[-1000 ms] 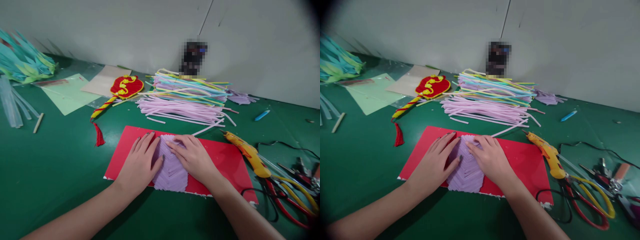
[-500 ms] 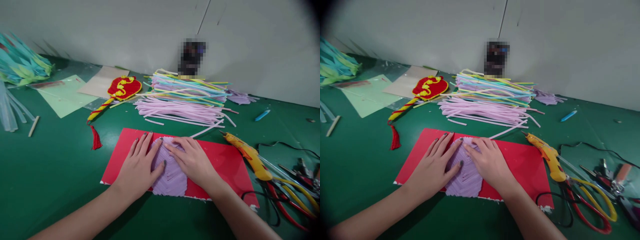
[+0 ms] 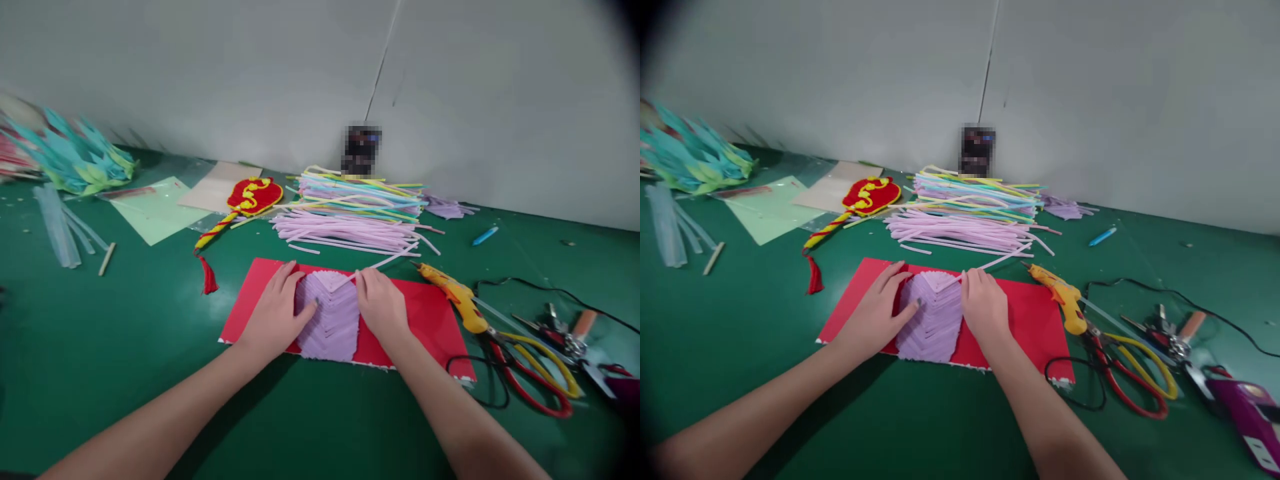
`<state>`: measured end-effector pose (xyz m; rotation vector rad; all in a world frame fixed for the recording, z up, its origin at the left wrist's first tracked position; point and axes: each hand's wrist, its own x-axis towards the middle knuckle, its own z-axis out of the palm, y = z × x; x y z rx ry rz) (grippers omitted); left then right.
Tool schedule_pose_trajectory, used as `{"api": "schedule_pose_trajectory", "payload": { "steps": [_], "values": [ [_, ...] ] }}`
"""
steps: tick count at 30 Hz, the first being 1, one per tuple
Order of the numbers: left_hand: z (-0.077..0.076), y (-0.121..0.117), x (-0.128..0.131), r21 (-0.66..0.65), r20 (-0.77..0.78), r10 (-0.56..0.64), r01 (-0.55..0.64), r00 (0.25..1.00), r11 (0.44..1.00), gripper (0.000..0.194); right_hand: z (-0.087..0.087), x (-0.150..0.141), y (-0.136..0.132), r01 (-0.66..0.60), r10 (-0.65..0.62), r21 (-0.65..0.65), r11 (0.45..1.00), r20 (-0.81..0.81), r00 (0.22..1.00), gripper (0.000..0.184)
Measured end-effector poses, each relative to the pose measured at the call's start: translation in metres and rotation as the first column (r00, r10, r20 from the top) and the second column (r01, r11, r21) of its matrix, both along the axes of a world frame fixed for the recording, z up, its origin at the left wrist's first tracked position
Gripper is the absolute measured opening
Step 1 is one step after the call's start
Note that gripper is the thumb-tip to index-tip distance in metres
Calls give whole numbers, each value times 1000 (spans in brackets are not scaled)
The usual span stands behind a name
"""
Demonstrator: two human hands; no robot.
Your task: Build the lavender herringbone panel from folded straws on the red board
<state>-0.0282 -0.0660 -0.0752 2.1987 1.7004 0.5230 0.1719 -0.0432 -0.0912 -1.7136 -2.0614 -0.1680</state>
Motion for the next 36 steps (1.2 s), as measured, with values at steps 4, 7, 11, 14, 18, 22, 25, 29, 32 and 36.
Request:
{"api": "schedule_pose_trajectory", "payload": {
  "steps": [4,7,11,14,18,22,25,29,32,36],
  "values": [
    [3,4,4,55,6,-27,27,1000,998,36,-4,-2,1,2,-2,-73,997,3,1000,28],
    [0,13,14,94,49,42,-46,998,995,28,-5,-6,-1,34,-44,-110,993,-91,995,27],
    [-10,27,28,125,177,237,-261,955,957,15,-7,-8,-7,80,-103,-121,989,-195,975,26],
    [-17,29,33,159,219,245,-283,944,946,10,-6,-4,-11,42,-86,-148,988,-302,949,25],
    [-18,27,31,171,305,211,-272,929,947,5,-4,4,-14,-68,-19,-173,983,-457,889,15],
    [-16,28,26,159,421,181,-269,889,950,5,-5,6,-13,-124,-5,-174,977,-597,802,16],
    [-14,30,24,120,502,171,-264,848,957,7,-6,5,-12,-149,-27,-188,971,-704,710,19],
    [-9,31,24,30,610,156,-219,777,975,7,-5,5,-11,-171,-72,-200,965,-827,558,22],
    [-5,31,25,-31,679,160,-190,717,981,9,-2,4,-10,-155,-102,-192,969,-884,456,28],
    [-3,29,27,-116,740,171,-128,650,985,15,1,3,-9,-164,-101,-164,973,-936,337,34]
  ]
}}
